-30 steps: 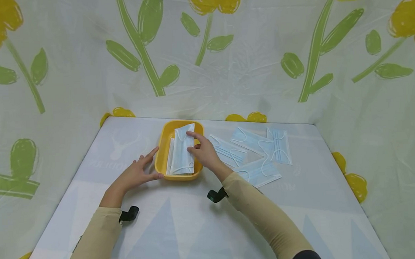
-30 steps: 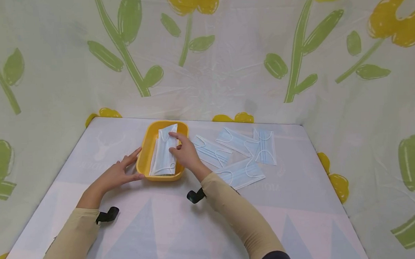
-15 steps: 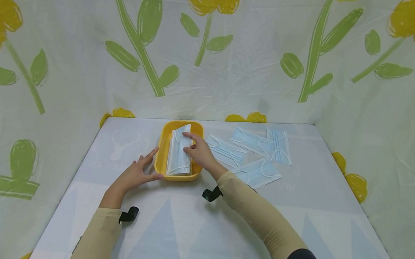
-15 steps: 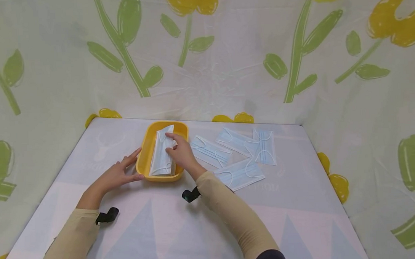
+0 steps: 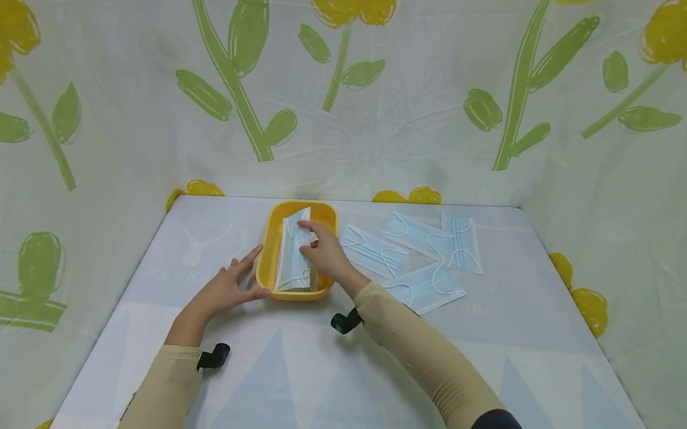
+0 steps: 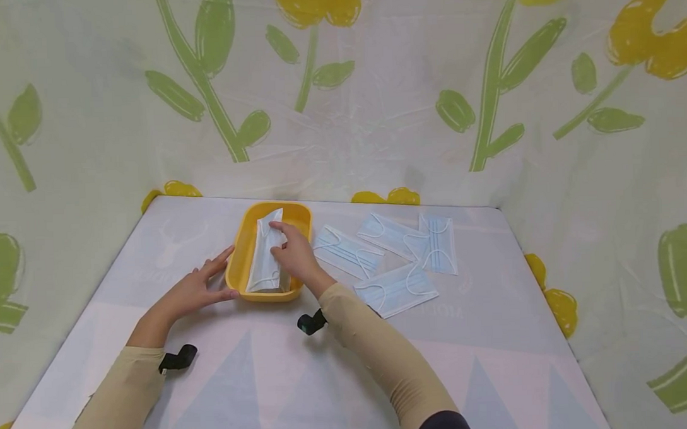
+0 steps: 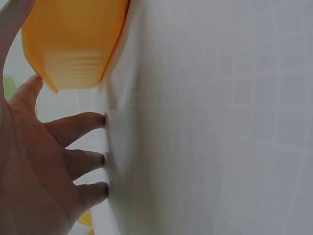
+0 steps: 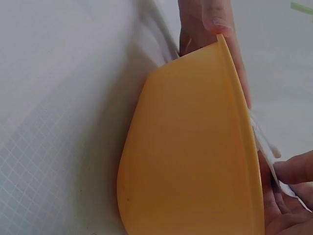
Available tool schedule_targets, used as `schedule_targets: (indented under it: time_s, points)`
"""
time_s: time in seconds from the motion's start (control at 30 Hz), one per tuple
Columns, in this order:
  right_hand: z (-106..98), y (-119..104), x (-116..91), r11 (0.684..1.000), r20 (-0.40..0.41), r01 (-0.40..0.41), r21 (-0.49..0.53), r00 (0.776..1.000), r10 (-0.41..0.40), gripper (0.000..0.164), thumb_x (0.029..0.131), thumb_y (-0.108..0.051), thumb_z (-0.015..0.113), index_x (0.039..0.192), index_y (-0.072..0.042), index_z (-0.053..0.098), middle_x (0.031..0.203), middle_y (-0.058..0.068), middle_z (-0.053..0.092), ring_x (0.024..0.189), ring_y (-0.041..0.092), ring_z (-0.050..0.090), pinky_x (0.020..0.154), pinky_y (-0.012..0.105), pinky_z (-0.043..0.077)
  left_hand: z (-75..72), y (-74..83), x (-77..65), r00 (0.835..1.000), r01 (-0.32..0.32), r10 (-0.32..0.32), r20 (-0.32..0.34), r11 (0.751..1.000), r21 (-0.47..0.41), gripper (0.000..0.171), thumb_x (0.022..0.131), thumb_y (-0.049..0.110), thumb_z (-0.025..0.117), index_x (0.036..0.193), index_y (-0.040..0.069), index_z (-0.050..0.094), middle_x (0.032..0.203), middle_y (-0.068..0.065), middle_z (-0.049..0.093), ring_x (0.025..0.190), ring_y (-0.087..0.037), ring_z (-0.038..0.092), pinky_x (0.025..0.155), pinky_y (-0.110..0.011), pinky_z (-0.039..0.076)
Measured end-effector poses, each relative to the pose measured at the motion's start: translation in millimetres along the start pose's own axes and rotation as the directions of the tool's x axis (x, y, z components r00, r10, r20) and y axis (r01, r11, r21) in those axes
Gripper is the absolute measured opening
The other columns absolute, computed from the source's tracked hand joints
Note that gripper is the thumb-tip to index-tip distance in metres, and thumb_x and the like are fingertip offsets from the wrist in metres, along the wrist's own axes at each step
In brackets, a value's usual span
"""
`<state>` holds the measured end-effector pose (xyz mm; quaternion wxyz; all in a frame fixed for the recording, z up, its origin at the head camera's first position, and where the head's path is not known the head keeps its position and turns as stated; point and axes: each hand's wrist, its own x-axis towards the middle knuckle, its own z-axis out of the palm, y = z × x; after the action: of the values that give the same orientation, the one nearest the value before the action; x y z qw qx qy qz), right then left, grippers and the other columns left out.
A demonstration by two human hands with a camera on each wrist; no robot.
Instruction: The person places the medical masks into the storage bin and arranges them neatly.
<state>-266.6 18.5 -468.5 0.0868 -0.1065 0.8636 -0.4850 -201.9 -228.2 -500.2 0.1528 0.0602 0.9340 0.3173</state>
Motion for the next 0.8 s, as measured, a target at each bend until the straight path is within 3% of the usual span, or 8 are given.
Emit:
schedule_targets:
  time_s: [0.47, 0.8]
  points:
    - [6.0, -1.3, 4.0, 0.998, 0.102, 0.01, -0.066, 0.995, -0.003, 0.062, 0.096, -0.006, 0.069, 0.152, -0.023, 0.049, 0.138, 0.003, 0.053, 0.083, 0.018, 0.054, 0.065, 0.022, 0.049, 0.8, -1.7, 0.5, 1.0, 0.007, -0.007, -0.001, 1.0, 0.019, 0.108, 0.081, 0.073, 0.069, 0.163, 0.041, 0.007, 0.166, -0.013, 0.024, 0.149, -0.058, 0.007, 0.105, -0.084, 0.014]
    - [2.2, -5.4, 3.1, 0.995, 0.169, -0.01, -0.103, 0.985, 0.028, 0.064, 0.098, -0.012, 0.067, 0.156, -0.017, 0.041, 0.152, 0.008, 0.047, 0.099, 0.02, 0.06, 0.082, 0.027, 0.057, 1.2, -3.2, 0.6, 1.0, -0.005, 0.005, -0.005, 1.0, 0.017, 0.107, 0.081, 0.072, 0.069, 0.163, 0.043, 0.006, 0.166, -0.013, 0.025, 0.149, -0.056, 0.008, 0.106, -0.084, 0.013]
